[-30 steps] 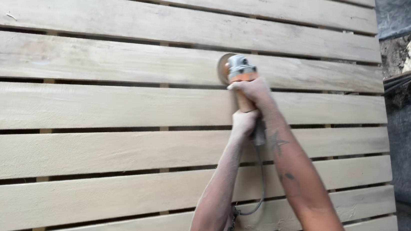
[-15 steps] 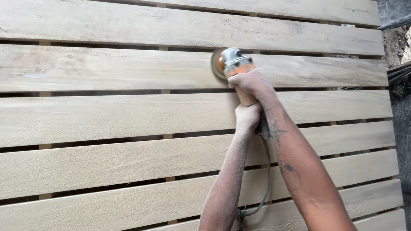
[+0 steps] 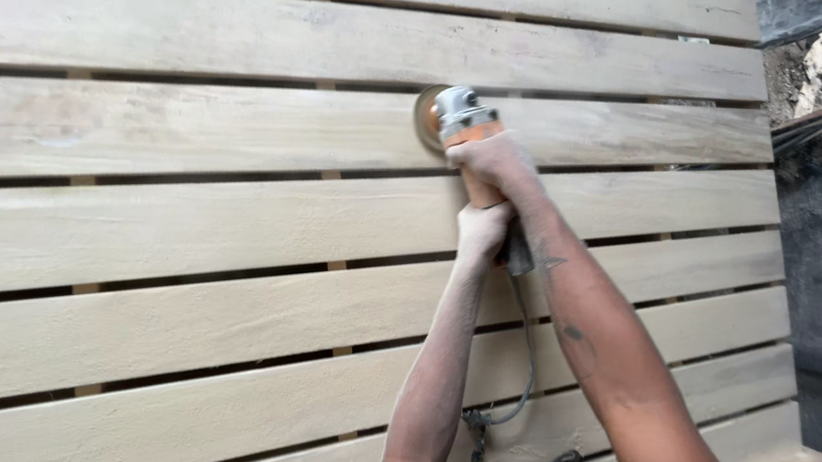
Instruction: The person uses an electric angle grinder with a sanding disc to smooth the surface of a wooden pallet. They move the tool back and forth across the horizontal slats, working systematically from one end to the other to remove roughness and even out the wood grain.
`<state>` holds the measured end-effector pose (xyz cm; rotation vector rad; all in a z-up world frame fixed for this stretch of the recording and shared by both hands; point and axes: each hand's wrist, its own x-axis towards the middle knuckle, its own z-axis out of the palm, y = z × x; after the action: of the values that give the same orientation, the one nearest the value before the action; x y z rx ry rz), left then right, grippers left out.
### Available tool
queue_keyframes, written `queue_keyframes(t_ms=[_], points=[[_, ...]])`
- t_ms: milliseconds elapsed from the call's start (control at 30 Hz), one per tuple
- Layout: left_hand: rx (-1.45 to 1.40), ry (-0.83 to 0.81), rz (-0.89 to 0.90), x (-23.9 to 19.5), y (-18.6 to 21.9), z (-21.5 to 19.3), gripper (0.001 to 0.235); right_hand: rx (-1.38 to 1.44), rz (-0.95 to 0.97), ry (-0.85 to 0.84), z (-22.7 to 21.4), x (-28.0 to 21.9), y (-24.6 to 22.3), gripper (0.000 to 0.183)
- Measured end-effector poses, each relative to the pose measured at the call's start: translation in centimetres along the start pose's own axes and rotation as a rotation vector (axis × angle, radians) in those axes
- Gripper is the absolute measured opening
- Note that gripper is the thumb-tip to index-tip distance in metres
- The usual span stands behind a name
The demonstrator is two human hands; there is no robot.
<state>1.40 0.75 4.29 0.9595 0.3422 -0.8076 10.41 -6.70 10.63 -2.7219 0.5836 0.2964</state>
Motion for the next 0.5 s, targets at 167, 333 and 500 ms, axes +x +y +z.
queue_keyframes(t_ms=[167,333,500], points=[[0.063,-0.122,-0.066,0.0,-0.7,4.1,0.030,0.388,0.467,-0.019,-2.6,-0.9,4.4,0.065],[0.137,-0.146,-0.076,-1.1,-0.6,2.6,0.034,0.424,0.533,0.016,-2.5,-2.3,3.9,0.067],[0.010,-0.026,0.024,0.3,-0.9,0.5,0.039,0.220,0.318,-0.136,-0.8,-1.4,-0.3,0.061]])
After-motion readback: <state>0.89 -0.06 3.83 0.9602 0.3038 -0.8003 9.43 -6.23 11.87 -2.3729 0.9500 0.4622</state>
